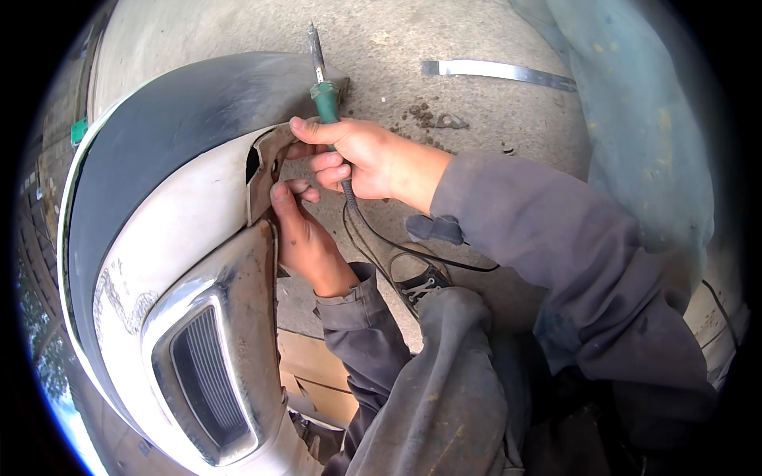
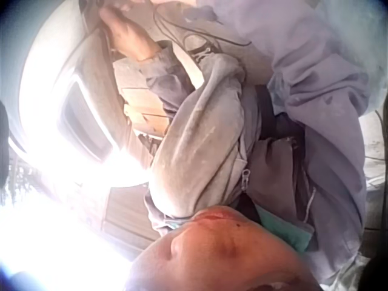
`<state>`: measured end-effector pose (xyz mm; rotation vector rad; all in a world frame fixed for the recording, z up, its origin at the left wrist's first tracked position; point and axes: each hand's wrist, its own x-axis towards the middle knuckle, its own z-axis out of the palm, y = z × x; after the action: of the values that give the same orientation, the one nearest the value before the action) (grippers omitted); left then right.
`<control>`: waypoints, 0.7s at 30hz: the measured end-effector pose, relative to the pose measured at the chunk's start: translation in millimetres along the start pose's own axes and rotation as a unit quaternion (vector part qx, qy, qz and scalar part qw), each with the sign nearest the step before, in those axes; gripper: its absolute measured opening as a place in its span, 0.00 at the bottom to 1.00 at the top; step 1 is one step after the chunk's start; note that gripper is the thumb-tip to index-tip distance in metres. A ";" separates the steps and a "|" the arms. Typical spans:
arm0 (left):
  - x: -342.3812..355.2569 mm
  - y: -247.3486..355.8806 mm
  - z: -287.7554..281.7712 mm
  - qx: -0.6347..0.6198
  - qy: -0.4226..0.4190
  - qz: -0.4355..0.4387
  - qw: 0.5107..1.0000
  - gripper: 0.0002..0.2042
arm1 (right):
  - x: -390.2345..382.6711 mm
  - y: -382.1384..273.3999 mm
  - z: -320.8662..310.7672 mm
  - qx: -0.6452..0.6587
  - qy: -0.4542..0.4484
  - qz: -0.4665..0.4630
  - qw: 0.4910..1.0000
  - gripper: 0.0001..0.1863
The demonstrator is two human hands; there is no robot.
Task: The person uses a soldering iron to apply heat to a damaged area on a car bumper, then fits a small plastic patch into the damaged section.
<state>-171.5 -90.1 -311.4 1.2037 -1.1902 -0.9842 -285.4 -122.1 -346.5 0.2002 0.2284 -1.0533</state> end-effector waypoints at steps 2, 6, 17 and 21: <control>2.4 -0.1 -0.2 -0.001 -0.004 0.004 1.000 0.07 | 0.1 0.7 1.9 -0.018 0.011 -0.018 1.000 0.15; 4.6 -2.8 -4.5 -0.005 -0.021 -0.003 1.000 0.08 | -2.2 2.3 4.2 -0.026 0.021 -0.045 0.998 0.15; 4.3 -4.4 -4.7 0.025 -0.023 0.016 0.999 0.09 | -2.9 1.8 2.1 -0.027 0.019 -0.040 0.999 0.15; 4.4 -3.8 -4.5 0.030 -0.022 0.024 0.999 0.09 | -3.4 0.8 1.6 -0.021 0.010 -0.026 0.999 0.15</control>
<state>-166.2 -94.2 -314.5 1.2016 -1.2852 -0.9491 -286.1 -119.2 -344.0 0.1680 0.2755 -1.0977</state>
